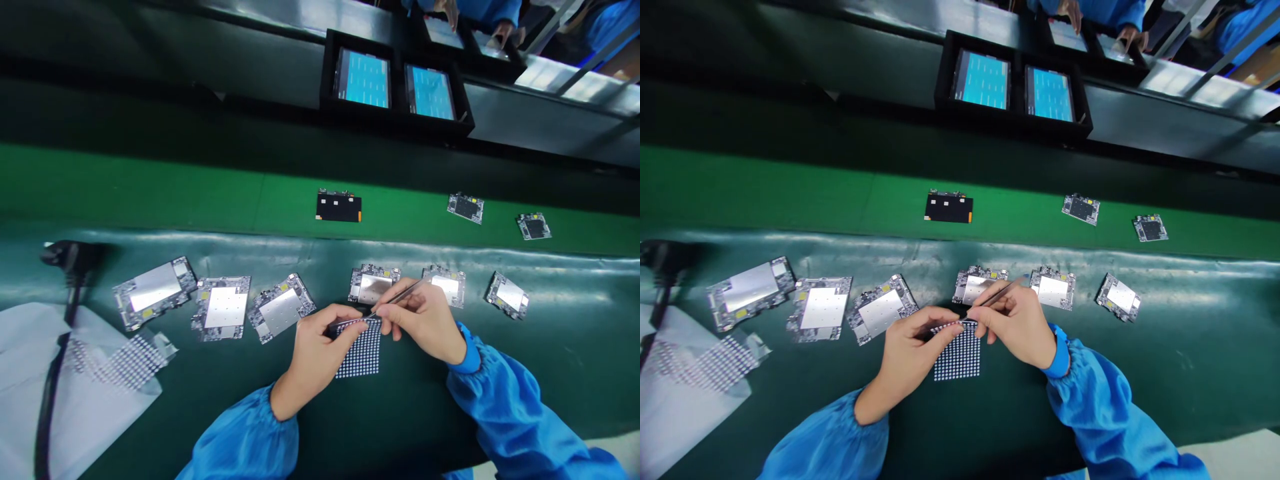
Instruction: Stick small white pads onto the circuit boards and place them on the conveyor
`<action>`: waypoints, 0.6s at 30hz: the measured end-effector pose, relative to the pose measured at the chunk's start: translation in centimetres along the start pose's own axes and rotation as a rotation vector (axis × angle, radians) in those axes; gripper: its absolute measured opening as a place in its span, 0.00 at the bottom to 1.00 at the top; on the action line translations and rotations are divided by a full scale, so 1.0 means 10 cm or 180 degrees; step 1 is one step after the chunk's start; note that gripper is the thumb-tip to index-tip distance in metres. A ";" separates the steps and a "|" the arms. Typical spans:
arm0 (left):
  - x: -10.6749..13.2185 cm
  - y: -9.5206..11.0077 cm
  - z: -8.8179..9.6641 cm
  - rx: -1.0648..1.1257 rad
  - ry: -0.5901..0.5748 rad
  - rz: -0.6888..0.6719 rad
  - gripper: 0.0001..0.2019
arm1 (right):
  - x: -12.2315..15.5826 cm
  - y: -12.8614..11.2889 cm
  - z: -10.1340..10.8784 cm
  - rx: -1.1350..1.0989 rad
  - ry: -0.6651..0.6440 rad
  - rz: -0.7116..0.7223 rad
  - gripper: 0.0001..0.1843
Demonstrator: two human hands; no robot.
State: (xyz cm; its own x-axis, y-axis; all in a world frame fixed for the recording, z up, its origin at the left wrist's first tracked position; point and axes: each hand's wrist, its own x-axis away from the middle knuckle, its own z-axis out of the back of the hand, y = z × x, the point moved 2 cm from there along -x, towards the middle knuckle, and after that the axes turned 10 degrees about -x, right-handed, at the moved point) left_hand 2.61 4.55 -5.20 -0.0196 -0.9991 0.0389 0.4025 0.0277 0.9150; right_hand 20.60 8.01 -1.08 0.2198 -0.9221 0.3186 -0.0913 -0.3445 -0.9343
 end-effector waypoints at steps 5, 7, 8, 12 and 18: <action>0.00 -0.02 0.00 -0.0008 0.0003 -0.0035 0.03 | 0.01 -0.01 0.00 0.0005 0.0005 0.0033 0.13; 0.01 -0.02 0.00 -0.0013 -0.0006 -0.0045 0.02 | -0.05 -0.01 0.02 0.0016 0.0093 0.0127 0.11; 0.01 -0.02 0.00 -0.0012 -0.0013 -0.0046 0.02 | -0.10 0.00 0.03 0.0056 0.0177 0.0202 0.10; 0.01 -0.03 0.00 0.0019 -0.0015 -0.0039 0.01 | -0.38 0.04 0.08 0.0397 0.0580 0.0470 0.08; 0.02 -0.05 -0.02 0.0061 -0.0036 -0.0014 0.02 | -0.56 0.13 0.10 0.0374 0.0731 0.0529 0.09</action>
State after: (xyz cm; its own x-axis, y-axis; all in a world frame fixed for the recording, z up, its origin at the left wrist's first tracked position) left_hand 2.55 4.32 -5.69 -0.0319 -0.9987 0.0393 0.3847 0.0241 0.9227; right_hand 20.25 12.88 -4.25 -0.0152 -0.9844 0.1752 0.0085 -0.1753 -0.9845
